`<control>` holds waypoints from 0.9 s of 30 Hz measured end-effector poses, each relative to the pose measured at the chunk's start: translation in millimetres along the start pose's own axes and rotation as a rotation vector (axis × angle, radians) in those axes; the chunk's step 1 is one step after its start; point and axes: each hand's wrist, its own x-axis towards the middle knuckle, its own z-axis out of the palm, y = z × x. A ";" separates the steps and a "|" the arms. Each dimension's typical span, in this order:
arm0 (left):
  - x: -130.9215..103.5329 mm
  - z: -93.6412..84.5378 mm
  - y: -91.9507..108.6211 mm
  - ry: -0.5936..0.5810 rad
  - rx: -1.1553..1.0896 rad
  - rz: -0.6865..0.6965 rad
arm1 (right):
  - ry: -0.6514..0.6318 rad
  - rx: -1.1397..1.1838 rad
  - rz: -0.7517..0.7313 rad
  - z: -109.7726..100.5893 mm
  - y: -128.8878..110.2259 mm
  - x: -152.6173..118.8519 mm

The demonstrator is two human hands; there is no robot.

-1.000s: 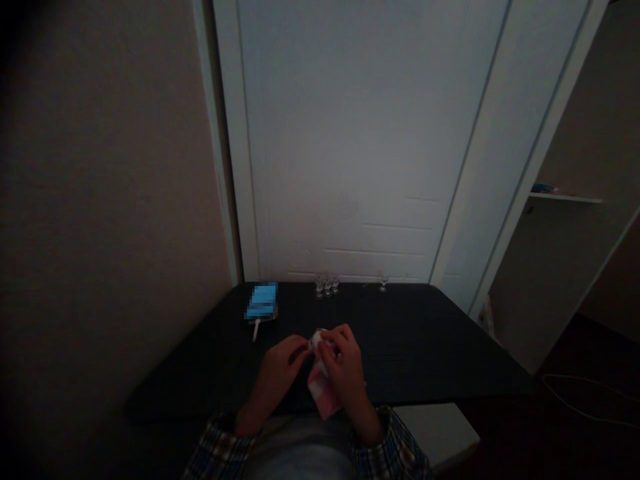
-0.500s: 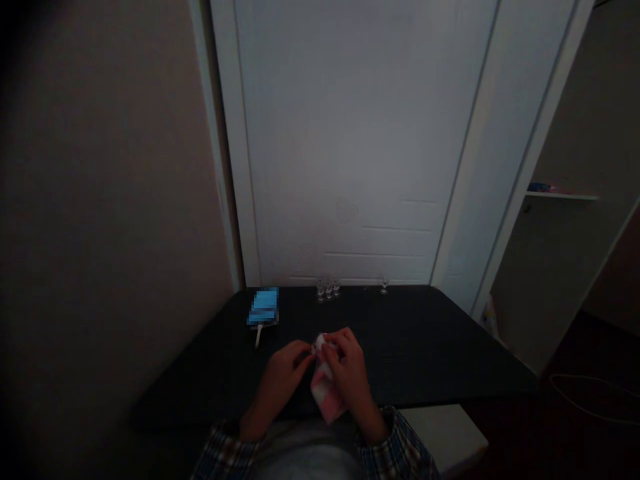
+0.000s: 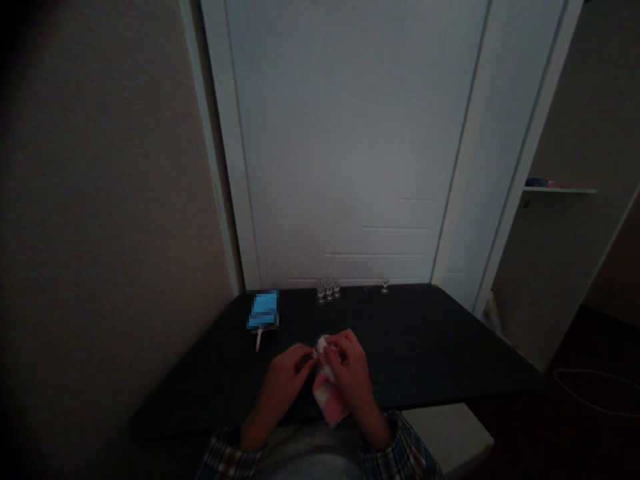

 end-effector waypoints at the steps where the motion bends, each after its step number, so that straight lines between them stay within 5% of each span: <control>1: 0.0 -0.1 0.0 0.000 0.001 0.000 | 0.000 0.000 0.000 0.2 0.2 -0.1; 27: -0.5 2.2 -3.2 -0.020 0.021 0.006 | -0.028 0.003 0.046 1.2 3.9 1.1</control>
